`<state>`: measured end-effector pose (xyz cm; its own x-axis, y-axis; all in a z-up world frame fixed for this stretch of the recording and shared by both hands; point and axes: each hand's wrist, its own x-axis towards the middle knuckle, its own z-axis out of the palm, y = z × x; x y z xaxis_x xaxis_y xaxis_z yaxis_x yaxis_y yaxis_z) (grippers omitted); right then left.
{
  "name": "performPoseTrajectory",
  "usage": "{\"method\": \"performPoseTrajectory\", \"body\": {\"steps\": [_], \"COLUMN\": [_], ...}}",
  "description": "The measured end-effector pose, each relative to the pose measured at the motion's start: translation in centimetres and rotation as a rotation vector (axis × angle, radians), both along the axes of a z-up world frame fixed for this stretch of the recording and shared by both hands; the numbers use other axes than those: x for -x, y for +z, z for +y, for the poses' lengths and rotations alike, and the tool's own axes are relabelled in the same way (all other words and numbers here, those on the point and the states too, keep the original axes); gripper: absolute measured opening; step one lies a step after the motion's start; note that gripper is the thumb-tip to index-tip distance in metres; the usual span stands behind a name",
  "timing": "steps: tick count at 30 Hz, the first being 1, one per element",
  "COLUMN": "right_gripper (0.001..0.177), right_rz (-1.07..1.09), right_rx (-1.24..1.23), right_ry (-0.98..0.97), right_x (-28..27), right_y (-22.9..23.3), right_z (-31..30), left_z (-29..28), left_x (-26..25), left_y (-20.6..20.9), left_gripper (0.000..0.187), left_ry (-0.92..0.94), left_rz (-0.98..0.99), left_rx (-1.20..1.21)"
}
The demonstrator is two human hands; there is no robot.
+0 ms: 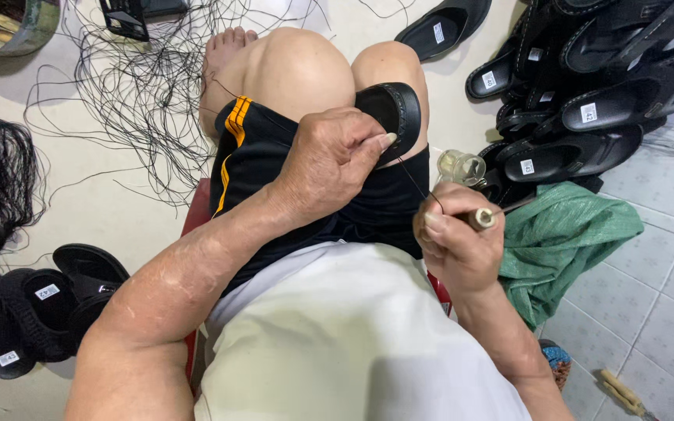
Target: The person sits on a red chair and sews a black shoe using a needle and thread. They repeatedly push the needle through the shoe's sole and pull the thread to secure the stitching.
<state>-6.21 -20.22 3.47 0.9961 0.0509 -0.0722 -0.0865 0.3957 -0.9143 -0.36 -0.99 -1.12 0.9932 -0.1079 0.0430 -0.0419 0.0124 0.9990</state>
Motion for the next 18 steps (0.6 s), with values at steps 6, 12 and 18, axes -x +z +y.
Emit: {"method": "performPoseTrajectory", "body": {"steps": [6, 12, 18], "right_gripper": [0.011, 0.024, 0.022], "right_rz": [-0.068, 0.092, 0.043], "right_rx": [0.365, -0.008, 0.342], "right_ry": [0.1, 0.203, 0.351], "right_x": [-1.9, -4.4, -5.1], "right_y": [0.4, -0.3, 1.3], "right_z": [-1.8, -1.7, 1.9], "left_z": [2.6, 3.5, 3.9], "left_x": [0.8, 1.8, 2.7], "left_y": [2.5, 3.0, 4.6], "left_gripper": [0.014, 0.007, 0.005], "left_ry": [-0.137, -0.1, -0.119], "left_rz": [-0.118, 0.094, 0.133], "left_rx": [-0.397, -0.013, 0.232]}}
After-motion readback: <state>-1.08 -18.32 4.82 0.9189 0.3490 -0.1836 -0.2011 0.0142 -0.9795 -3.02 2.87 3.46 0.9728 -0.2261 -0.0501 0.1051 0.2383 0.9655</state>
